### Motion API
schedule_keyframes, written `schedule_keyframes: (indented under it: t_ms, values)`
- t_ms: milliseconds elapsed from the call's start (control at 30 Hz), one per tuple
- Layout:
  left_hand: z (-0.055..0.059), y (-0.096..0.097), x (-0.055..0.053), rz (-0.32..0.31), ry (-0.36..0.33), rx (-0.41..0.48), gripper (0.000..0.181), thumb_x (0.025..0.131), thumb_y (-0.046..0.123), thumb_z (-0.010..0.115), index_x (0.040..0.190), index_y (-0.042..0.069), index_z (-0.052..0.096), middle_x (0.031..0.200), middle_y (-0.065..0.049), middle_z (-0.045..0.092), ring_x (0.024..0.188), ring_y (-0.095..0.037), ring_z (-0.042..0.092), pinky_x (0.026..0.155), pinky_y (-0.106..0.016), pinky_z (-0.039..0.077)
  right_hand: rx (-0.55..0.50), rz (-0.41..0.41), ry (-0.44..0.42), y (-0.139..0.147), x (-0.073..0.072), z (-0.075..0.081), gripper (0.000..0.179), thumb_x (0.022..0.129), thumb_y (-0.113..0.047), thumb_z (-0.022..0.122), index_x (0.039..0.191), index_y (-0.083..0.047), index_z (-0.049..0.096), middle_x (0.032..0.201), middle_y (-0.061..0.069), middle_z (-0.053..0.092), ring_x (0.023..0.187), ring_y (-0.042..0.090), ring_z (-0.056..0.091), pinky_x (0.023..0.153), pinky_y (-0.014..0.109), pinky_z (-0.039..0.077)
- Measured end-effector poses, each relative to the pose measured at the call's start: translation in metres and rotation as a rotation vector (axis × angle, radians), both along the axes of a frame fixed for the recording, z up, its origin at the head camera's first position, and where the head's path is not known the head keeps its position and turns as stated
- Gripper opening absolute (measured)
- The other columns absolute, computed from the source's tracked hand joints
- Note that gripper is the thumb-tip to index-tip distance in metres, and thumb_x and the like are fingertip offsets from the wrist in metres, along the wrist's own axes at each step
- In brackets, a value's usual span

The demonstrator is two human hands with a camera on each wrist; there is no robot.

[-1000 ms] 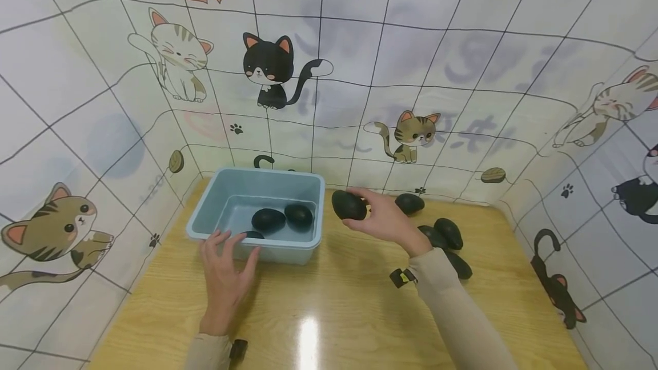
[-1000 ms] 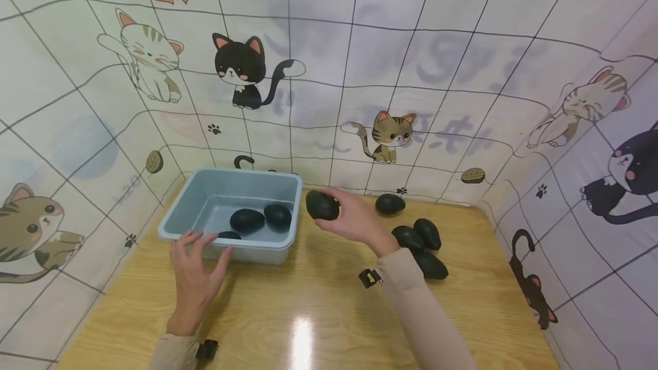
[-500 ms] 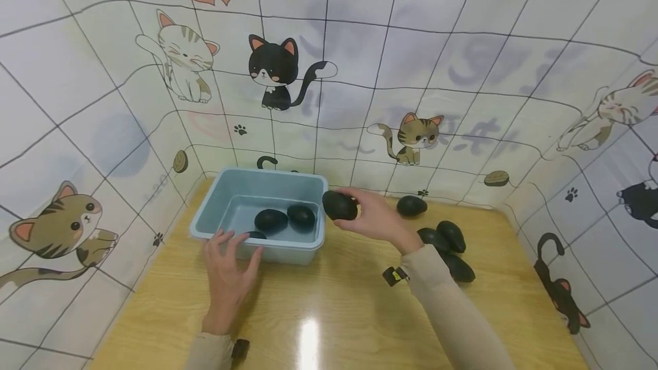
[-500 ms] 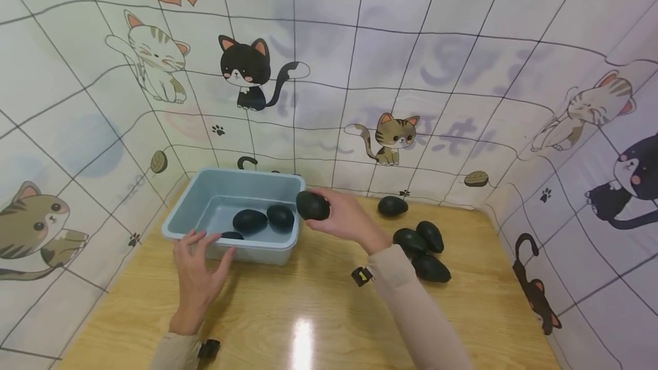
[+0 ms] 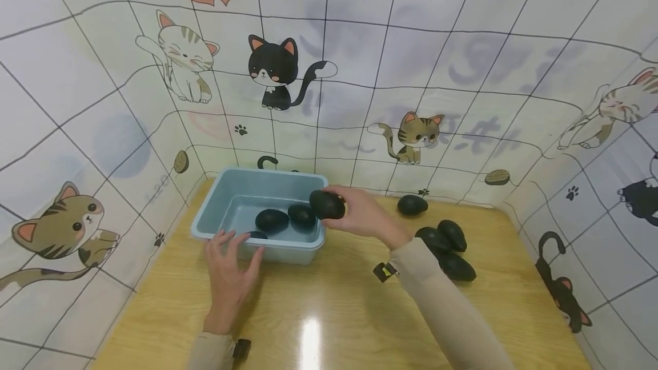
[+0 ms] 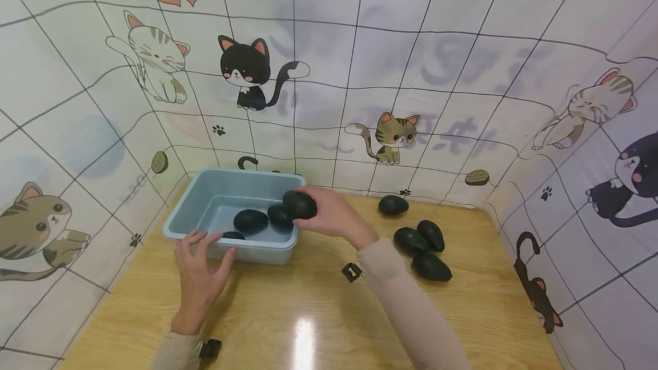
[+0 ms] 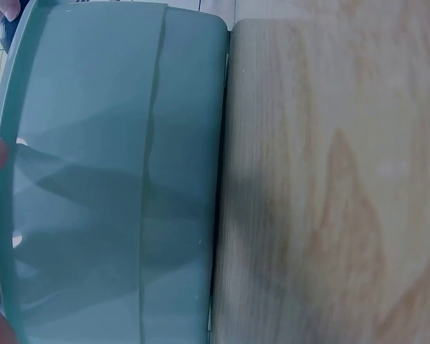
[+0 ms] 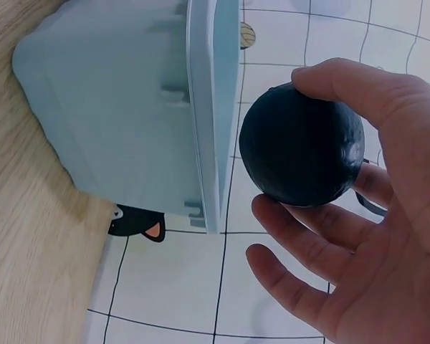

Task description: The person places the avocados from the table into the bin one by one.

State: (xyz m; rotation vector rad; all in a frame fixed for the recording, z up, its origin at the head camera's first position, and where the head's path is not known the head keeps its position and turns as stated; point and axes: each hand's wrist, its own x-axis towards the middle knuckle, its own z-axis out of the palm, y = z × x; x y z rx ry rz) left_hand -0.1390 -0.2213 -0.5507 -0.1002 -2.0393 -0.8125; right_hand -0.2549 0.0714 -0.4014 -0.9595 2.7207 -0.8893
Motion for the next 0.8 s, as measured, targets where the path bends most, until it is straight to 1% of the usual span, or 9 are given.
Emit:
schedule_keyframes:
  t_ms: [167,267,400,633,800]
  values:
    - [-0.001,0.0,0.001,0.007,0.004,-0.002,0.056,0.1,0.054,0.067,0.117,0.001,0.071,0.128,-0.033,0.056,0.13,-0.055,0.046,0.12,-0.082,0.016,-0.008,0.017,-0.009,-0.006,0.0,-0.001,0.074,0.089,-0.039,0.083,0.154,-0.018,0.055,0.148,0.005,0.065,0.122,0.024,0.066,0.103,0.048,0.057]
    - [-0.001,0.0,0.001,0.007,0.005,-0.004,0.057,0.101,0.056,0.066,0.117,0.001,0.071,0.128,-0.033,0.056,0.131,-0.055,0.046,0.12,-0.081,0.017,-0.004,0.019,-0.006,-0.009,-0.001,-0.001,0.074,0.089,-0.039,0.082,0.154,-0.017,0.055,0.148,0.006,0.065,0.122,0.025,0.067,0.102,0.047,0.057]
    - [-0.001,0.0,0.0,0.006,0.007,-0.004,0.056,0.101,0.055,0.066,0.118,0.001,0.071,0.128,-0.033,0.056,0.131,-0.056,0.046,0.121,-0.081,0.016,0.012,0.03,-0.006,-0.014,-0.002,0.001,0.073,0.09,-0.039,0.082,0.154,-0.017,0.055,0.148,0.006,0.065,0.121,0.024,0.067,0.102,0.046,0.057]
    - [0.0,0.0,-0.001,0.003,0.037,-0.015,0.05,0.099,0.048,0.071,0.115,0.001,0.072,0.124,-0.034,0.056,0.128,-0.058,0.049,0.115,-0.084,0.02,0.041,0.047,0.024,-0.025,0.001,0.008,0.073,0.089,-0.04,0.083,0.153,-0.017,0.056,0.145,0.005,0.067,0.121,0.023,0.067,0.103,0.047,0.056]
    - [0.001,0.001,0.0,0.007,0.022,-0.014,0.053,0.1,0.052,0.069,0.115,0.0,0.071,0.125,-0.035,0.056,0.128,-0.059,0.048,0.116,-0.084,0.019,0.039,0.055,0.017,-0.03,0.001,0.006,0.072,0.089,-0.04,0.083,0.152,-0.018,0.056,0.141,0.004,0.069,0.116,0.022,0.068,0.1,0.045,0.057]
